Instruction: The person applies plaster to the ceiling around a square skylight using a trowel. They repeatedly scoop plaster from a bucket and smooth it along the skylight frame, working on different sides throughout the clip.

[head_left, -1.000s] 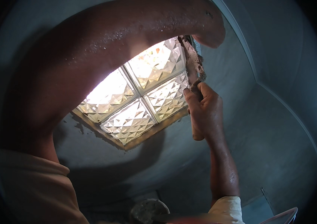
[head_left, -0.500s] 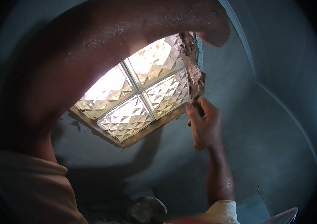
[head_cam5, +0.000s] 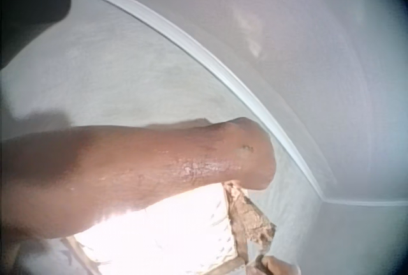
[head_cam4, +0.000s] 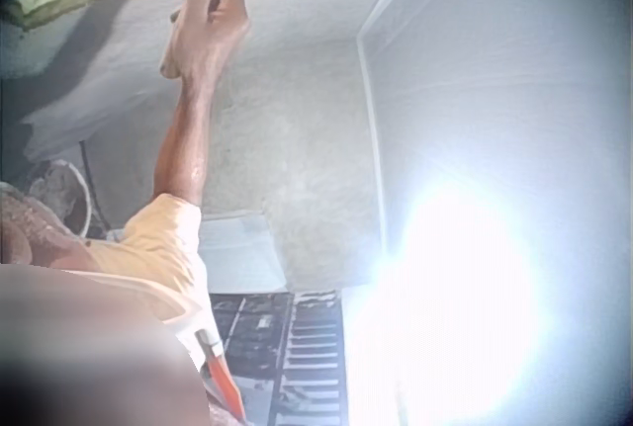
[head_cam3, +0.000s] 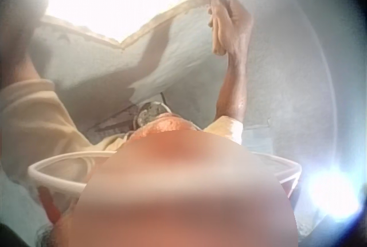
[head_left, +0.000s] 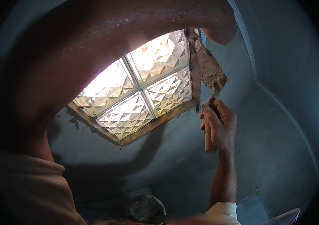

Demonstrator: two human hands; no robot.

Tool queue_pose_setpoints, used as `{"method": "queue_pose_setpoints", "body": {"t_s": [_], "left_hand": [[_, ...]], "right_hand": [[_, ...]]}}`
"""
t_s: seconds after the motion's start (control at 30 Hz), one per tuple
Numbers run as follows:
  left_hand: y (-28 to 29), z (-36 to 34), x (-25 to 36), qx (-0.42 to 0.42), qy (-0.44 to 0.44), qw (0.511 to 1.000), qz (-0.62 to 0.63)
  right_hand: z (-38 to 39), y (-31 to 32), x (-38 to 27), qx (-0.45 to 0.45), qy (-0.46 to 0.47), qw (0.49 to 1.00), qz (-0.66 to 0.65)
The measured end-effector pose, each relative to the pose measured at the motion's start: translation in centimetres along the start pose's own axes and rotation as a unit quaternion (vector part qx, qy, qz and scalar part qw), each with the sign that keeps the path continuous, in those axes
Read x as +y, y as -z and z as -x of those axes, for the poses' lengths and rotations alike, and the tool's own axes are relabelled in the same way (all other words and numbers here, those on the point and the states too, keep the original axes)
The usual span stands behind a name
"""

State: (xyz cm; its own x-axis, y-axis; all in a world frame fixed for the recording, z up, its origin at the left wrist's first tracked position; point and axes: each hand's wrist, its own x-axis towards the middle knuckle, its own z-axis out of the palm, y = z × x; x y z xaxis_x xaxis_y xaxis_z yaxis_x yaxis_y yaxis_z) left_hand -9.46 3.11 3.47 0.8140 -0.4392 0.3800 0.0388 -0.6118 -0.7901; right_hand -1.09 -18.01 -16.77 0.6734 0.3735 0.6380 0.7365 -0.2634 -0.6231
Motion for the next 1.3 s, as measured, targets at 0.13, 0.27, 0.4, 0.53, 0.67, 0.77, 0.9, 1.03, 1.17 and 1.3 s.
{"method": "queue_pose_setpoints", "body": {"t_s": [0.13,0.27,0.4,0.53,0.67,0.77,0.9,1.03,1.17,1.3], "left_hand": [[-0.7,-1.1,1.2,0.034,0.074,0.996,0.029],[-0.3,-0.8,0.7,0.027,0.09,0.994,0.061],[0.0,-0.3,0.1,-0.003,0.046,0.998,0.051],[-0.6,-0.7,0.1,0.006,0.009,1.0,0.027],[-1.0,-0.7,0.9,0.031,0.066,0.996,0.057],[-1.4,-1.0,1.0,0.038,0.076,0.995,0.056],[-0.7,-0.2,0.1,0.032,0.026,0.998,0.042],[-1.1,-0.9,1.5,0.065,0.105,0.99,0.075],[-1.3,0.3,1.0,0.032,0.026,0.999,-0.011],[-1.6,-0.4,1.9,0.035,0.08,0.996,0.019]], "right_hand": [[-2.1,-0.3,-2.4,-0.039,0.0,0.999,0.001],[-4.2,-0.5,-2.6,-0.037,-0.007,0.999,-0.004],[-2.2,-0.8,-1.7,-0.013,-0.07,0.997,0.002],[0.1,-1.0,-1.5,-0.011,-0.093,0.995,-0.019],[-2.0,-1.6,-2.6,-0.038,-0.034,0.999,0.007],[-3.2,-2.4,-2.7,-0.022,-0.04,0.999,-0.022],[-3.1,-1.7,-1.4,-0.016,-0.056,0.997,-0.047],[-2.7,-0.1,0.7,-0.01,-0.051,0.998,-0.037],[-2.1,0.2,1.2,0.003,-0.067,0.998,-0.002],[1.1,1.4,2.2,0.029,-0.1,0.994,0.025]]}}
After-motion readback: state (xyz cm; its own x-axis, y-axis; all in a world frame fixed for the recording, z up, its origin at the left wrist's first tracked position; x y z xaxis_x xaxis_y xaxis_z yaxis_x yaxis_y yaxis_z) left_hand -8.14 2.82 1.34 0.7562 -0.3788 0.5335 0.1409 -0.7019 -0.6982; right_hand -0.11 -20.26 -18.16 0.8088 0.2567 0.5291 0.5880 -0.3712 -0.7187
